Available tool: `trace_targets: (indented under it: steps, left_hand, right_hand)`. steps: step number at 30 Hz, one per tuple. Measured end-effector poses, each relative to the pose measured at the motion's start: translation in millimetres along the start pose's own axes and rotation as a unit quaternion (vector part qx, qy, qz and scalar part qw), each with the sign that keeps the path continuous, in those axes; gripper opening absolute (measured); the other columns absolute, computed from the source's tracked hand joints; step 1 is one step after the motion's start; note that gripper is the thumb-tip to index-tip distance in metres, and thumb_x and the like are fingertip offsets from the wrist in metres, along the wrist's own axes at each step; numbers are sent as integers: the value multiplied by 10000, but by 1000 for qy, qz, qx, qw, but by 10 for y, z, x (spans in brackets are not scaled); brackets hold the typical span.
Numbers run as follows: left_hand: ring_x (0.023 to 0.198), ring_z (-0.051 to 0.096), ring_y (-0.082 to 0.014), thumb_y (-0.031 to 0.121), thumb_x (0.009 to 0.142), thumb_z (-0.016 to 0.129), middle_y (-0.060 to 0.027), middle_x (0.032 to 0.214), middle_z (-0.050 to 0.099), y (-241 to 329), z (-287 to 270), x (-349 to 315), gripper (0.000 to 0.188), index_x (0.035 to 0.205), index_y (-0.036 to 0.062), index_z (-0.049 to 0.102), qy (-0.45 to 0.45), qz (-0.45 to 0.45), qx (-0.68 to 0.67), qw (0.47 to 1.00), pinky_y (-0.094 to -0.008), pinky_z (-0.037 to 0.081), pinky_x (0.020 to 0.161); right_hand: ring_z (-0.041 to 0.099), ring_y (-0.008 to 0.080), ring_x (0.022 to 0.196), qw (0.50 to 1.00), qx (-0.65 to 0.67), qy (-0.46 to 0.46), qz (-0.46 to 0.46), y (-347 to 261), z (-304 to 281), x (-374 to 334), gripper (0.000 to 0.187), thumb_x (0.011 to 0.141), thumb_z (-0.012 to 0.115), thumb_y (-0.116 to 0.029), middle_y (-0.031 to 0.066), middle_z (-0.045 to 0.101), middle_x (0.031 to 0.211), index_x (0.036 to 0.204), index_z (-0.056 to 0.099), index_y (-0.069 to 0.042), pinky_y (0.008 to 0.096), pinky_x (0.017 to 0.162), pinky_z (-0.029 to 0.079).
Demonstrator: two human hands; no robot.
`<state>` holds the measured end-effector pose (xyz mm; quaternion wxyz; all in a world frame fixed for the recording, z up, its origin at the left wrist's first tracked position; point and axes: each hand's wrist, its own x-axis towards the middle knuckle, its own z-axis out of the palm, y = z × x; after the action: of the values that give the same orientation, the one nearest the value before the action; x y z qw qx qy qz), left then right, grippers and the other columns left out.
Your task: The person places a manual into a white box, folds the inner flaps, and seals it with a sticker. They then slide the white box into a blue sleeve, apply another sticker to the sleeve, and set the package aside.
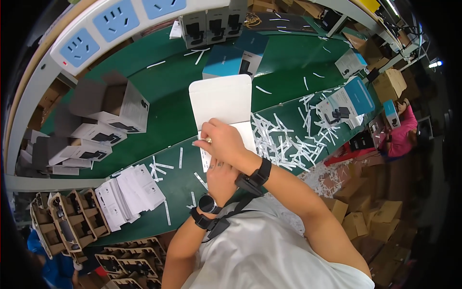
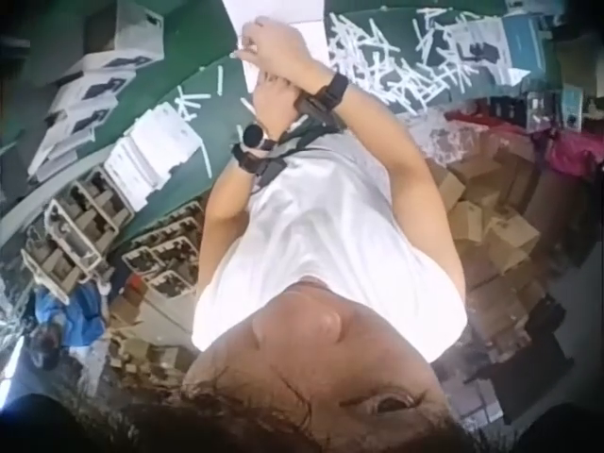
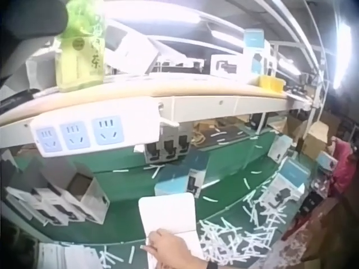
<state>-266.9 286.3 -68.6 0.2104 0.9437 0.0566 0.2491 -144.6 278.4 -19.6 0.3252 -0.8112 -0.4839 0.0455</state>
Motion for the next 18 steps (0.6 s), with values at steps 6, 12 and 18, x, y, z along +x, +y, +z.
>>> trace_targets:
  steps: [6, 12, 18]
  left_hand:
    - [1420, 418, -346, 224, 852, 721, -143, 1563, 404, 23, -200, 16, 722, 1507, 126, 433, -45, -7, 68, 997, -478, 371, 1143]
    - [1378, 467, -349, 296, 834, 745, -141, 1518, 470, -26, -386, 136, 669, 1437, 112, 525, -85, 29, 29, 995, -468, 393, 1117]
    - [1195, 570, -395, 289, 855, 728, -166, 1320, 622, -387, -573, -13, 494, 1293, 82, 630, -65, -17, -242, 968, -455, 459, 996]
  right_hand:
    - [641, 112, 800, 847, 497, 157, 107, 389, -726, -182, 118, 950, 692, -122, 39, 631, 890, 902, 593, -81, 273, 717, 563]
    - [592, 168, 796, 656, 674, -36, 338, 1260, -843, 3, 666, 1034, 342, -630, 54, 661, 991, 1132, 632, -39, 264, 680, 462]
    - [623, 219, 907, 939, 233, -237, -84, 353, -1107, -150, 223, 964, 652, -222, 83, 639, 1026, 1033, 699, -16, 345, 792, 507]
